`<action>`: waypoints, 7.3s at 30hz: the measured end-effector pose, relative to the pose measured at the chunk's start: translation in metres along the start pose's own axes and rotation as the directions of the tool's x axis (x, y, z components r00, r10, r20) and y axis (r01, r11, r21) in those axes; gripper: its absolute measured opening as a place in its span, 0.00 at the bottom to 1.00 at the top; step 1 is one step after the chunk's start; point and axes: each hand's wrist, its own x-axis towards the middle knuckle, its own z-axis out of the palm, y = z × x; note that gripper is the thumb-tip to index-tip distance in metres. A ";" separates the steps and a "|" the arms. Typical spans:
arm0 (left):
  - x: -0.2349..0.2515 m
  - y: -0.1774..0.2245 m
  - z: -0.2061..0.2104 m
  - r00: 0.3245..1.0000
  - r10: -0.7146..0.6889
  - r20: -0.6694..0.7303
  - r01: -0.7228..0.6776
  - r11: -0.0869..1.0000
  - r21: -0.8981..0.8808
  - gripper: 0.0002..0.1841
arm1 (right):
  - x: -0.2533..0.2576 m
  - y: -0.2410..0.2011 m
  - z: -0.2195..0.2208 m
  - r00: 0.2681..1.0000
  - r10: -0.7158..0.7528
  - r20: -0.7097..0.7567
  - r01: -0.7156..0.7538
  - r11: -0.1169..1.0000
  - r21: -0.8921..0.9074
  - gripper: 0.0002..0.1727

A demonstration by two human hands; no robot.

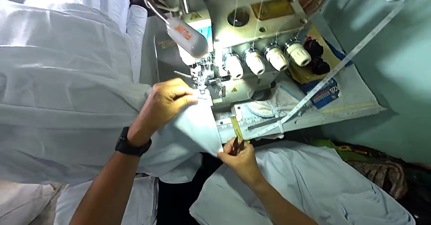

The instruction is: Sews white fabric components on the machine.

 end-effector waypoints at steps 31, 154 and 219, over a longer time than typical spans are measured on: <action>0.054 -0.029 0.004 0.963 -0.202 -0.179 0.247 0.929 0.276 0.18 | 0.077 -0.037 0.041 0.764 -0.645 0.033 0.626 0.727 -0.281 0.05; -0.021 0.018 0.058 0.973 -0.066 -0.219 0.167 0.859 0.483 0.18 | 0.003 -0.017 0.005 0.949 0.033 0.314 -0.083 0.986 0.147 0.06; -0.115 0.019 0.045 0.791 -0.301 0.533 0.562 0.703 -0.436 0.18 | -0.046 0.003 0.004 0.750 0.466 0.469 -0.558 0.827 0.070 0.10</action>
